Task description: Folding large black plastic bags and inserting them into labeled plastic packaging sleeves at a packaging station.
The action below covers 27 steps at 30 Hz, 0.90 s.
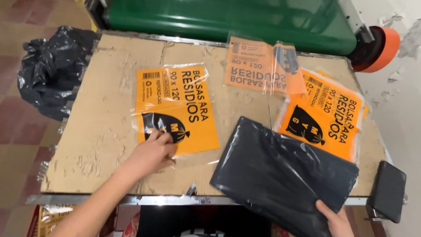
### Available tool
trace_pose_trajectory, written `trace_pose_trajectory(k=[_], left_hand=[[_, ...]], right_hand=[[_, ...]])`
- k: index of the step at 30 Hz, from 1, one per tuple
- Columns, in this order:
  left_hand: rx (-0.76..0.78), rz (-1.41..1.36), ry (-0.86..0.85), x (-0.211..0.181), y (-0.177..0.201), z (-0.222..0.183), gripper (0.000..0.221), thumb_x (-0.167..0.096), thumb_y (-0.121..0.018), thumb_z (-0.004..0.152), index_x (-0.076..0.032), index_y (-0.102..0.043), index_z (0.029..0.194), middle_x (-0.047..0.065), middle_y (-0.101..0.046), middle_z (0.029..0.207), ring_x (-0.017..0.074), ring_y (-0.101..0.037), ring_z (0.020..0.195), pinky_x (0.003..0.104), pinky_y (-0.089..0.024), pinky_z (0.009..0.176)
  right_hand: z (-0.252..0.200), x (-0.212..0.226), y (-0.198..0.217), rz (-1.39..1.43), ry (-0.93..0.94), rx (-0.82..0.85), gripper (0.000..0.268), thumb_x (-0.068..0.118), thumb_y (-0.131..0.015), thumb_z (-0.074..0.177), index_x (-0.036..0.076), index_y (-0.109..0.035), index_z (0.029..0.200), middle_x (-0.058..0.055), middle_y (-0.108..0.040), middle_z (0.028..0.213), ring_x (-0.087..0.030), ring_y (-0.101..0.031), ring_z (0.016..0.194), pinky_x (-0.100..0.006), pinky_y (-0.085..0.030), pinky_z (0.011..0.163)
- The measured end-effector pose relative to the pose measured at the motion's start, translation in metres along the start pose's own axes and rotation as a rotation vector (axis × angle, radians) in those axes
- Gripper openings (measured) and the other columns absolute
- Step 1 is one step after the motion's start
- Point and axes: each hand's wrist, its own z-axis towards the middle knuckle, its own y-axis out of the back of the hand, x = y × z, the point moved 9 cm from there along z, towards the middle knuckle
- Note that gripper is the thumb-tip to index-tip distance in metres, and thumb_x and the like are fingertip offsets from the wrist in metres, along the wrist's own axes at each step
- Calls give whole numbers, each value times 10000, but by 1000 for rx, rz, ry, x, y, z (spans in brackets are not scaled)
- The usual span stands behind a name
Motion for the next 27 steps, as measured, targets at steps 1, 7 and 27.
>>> trace_pose_trajectory(k=[1, 7, 27], left_hand=[[4, -6, 1, -4, 2, 7, 254, -346, -820, 793, -191, -626, 846, -35, -580, 1090, 235, -441, 1182, 421, -584, 755], [-49, 77, 81, -7, 10, 49, 178, -205, -602, 955, -160, -770, 991, 8, -577, 964, 320, -445, 1029, 462, -549, 659], [-238, -46, 287, -2, -7, 36, 181, -54, -539, 898, -38, -547, 1078, 154, -679, 1030, 410, -541, 1132, 546, -581, 722]], right_hand=[[9, -17, 10, -6, -3, -2, 687, 66, -550, 868, 53, -371, 1531, -142, -501, 1445, -306, -476, 1290, -389, -337, 1112], [-19, -42, -1, -32, -82, 27, 694, 64, -602, 816, 19, -445, 1491, -157, -546, 1415, -315, -500, 1286, -381, -333, 1133], [-76, -43, -63, -34, -239, 220, 533, 84, -610, 884, -19, -561, 1405, -238, -636, 1315, -443, -596, 1136, -496, -447, 977]])
